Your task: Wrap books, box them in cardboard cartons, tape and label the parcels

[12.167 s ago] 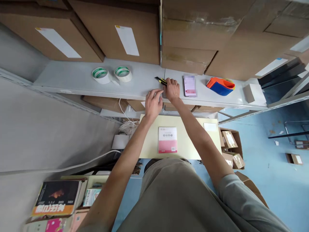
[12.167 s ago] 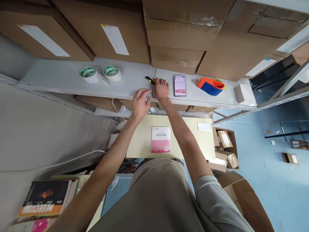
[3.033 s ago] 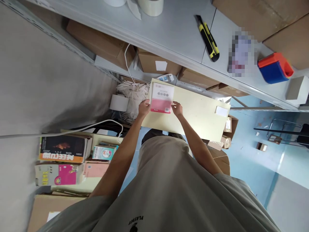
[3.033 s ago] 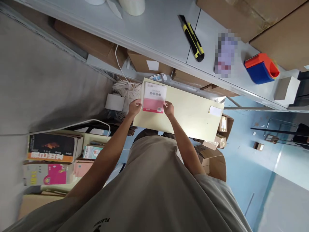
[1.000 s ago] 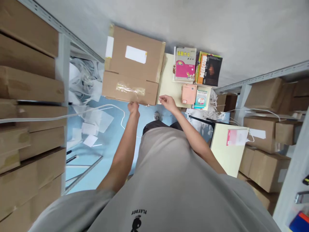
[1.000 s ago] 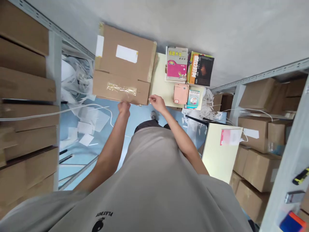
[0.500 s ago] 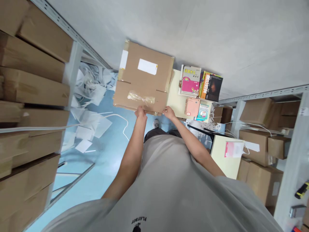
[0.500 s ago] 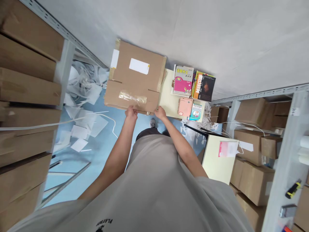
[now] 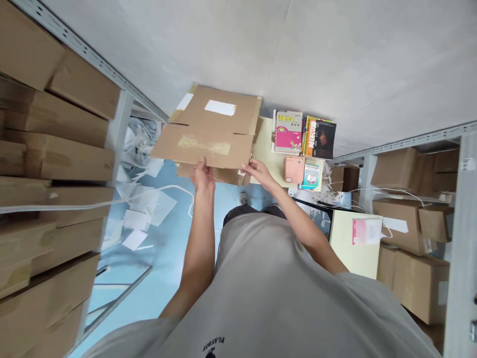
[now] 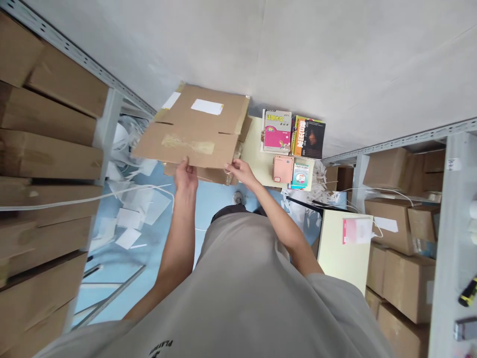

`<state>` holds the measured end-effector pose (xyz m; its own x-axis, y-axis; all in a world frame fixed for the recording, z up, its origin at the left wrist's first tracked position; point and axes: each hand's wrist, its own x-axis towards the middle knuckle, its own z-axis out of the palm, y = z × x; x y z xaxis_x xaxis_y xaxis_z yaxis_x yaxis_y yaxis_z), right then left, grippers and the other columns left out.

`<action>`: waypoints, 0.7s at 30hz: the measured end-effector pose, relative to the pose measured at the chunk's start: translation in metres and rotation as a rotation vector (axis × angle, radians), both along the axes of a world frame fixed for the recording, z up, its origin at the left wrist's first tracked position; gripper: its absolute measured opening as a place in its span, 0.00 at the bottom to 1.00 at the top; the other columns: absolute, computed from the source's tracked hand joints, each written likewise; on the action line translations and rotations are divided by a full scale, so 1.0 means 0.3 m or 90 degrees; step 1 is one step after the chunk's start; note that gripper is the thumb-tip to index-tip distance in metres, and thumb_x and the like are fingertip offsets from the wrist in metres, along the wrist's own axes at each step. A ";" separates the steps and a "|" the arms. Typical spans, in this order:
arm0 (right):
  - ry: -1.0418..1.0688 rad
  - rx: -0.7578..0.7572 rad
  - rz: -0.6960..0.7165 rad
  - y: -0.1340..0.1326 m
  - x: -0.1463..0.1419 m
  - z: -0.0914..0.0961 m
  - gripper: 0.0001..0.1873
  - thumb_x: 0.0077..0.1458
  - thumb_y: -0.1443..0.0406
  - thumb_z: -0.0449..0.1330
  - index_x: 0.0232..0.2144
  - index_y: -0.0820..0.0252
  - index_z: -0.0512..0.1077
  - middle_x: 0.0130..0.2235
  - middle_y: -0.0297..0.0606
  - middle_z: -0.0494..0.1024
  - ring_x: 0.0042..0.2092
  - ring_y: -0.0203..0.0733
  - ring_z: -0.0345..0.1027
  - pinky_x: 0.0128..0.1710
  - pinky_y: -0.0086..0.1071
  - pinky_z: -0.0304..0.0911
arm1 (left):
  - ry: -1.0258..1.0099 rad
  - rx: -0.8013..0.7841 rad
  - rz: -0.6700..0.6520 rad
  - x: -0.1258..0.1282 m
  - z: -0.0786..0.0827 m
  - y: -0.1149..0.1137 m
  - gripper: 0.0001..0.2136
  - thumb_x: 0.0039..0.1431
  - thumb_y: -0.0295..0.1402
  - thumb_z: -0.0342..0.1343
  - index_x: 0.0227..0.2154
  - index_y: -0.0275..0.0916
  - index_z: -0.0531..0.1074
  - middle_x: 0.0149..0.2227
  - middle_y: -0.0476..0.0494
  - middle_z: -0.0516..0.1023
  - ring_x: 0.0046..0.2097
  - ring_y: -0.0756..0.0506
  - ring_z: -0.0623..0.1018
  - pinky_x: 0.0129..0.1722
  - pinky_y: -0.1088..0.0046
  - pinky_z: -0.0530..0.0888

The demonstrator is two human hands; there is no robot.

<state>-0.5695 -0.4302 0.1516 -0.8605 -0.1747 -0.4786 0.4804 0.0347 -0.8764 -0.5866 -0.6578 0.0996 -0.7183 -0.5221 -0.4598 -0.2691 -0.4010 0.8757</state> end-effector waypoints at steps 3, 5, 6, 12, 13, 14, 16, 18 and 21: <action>0.150 0.013 0.034 0.084 -0.077 0.121 0.31 0.68 0.33 0.68 0.44 0.54 0.80 0.46 0.39 0.89 0.50 0.45 0.87 0.53 0.37 0.84 | 0.098 -0.008 0.048 -0.021 0.123 -0.087 0.17 0.64 0.39 0.71 0.34 0.45 0.65 0.47 0.42 0.86 0.62 0.41 0.87 0.65 0.60 0.85; 0.261 0.079 -0.007 0.179 -0.152 0.203 0.31 0.70 0.33 0.66 0.51 0.52 0.81 0.50 0.40 0.89 0.54 0.45 0.86 0.57 0.39 0.84 | 0.145 -0.029 0.064 -0.033 0.222 -0.139 0.19 0.60 0.38 0.71 0.33 0.46 0.61 0.46 0.44 0.85 0.59 0.42 0.88 0.63 0.61 0.86; 0.320 0.113 -0.035 0.236 -0.191 0.245 0.31 0.71 0.34 0.66 0.53 0.52 0.80 0.52 0.41 0.88 0.57 0.46 0.85 0.59 0.41 0.83 | 0.172 -0.042 0.068 -0.036 0.272 -0.159 0.21 0.58 0.38 0.72 0.33 0.46 0.60 0.46 0.46 0.85 0.58 0.43 0.88 0.60 0.62 0.87; 0.604 0.273 -0.218 0.618 -0.283 0.505 0.33 0.75 0.35 0.61 0.59 0.54 0.80 0.59 0.43 0.86 0.68 0.55 0.81 0.68 0.58 0.79 | 0.271 -0.135 0.034 -0.005 0.513 -0.229 0.25 0.41 0.42 0.79 0.30 0.45 0.65 0.36 0.52 0.82 0.42 0.47 0.85 0.40 0.72 0.84; 0.632 0.297 -0.238 0.673 -0.263 0.538 0.34 0.75 0.35 0.60 0.60 0.54 0.79 0.60 0.42 0.86 0.69 0.55 0.81 0.69 0.59 0.78 | 0.281 -0.146 0.017 0.006 0.540 -0.237 0.24 0.40 0.42 0.80 0.29 0.45 0.68 0.35 0.52 0.82 0.39 0.48 0.84 0.38 0.74 0.82; 0.648 0.320 -0.254 0.723 -0.236 0.563 0.34 0.75 0.34 0.60 0.61 0.53 0.79 0.60 0.42 0.86 0.69 0.55 0.81 0.70 0.61 0.77 | 0.292 -0.151 -0.002 0.017 0.562 -0.244 0.23 0.38 0.42 0.81 0.30 0.45 0.71 0.34 0.53 0.82 0.37 0.49 0.82 0.36 0.75 0.81; 0.637 0.361 -0.277 0.810 -0.166 0.585 0.36 0.71 0.32 0.63 0.63 0.51 0.79 0.63 0.42 0.85 0.70 0.57 0.80 0.73 0.63 0.74 | 0.313 -0.141 -0.046 0.034 0.591 -0.253 0.22 0.36 0.42 0.83 0.31 0.45 0.78 0.33 0.53 0.83 0.37 0.49 0.82 0.38 0.76 0.81; 0.578 0.393 -0.299 0.883 -0.088 0.572 0.41 0.65 0.30 0.69 0.65 0.47 0.78 0.69 0.43 0.83 0.74 0.61 0.76 0.76 0.64 0.71 | 0.327 -0.112 -0.104 0.041 0.598 -0.246 0.24 0.34 0.42 0.86 0.33 0.43 0.82 0.34 0.51 0.85 0.40 0.49 0.83 0.45 0.76 0.82; 0.472 0.404 -0.332 0.976 0.034 0.518 0.53 0.54 0.26 0.74 0.69 0.46 0.76 0.76 0.47 0.76 0.80 0.67 0.66 0.81 0.66 0.63 | 0.322 -0.054 -0.207 0.024 0.566 -0.183 0.27 0.35 0.44 0.89 0.35 0.40 0.83 0.36 0.47 0.87 0.40 0.49 0.84 0.47 0.75 0.81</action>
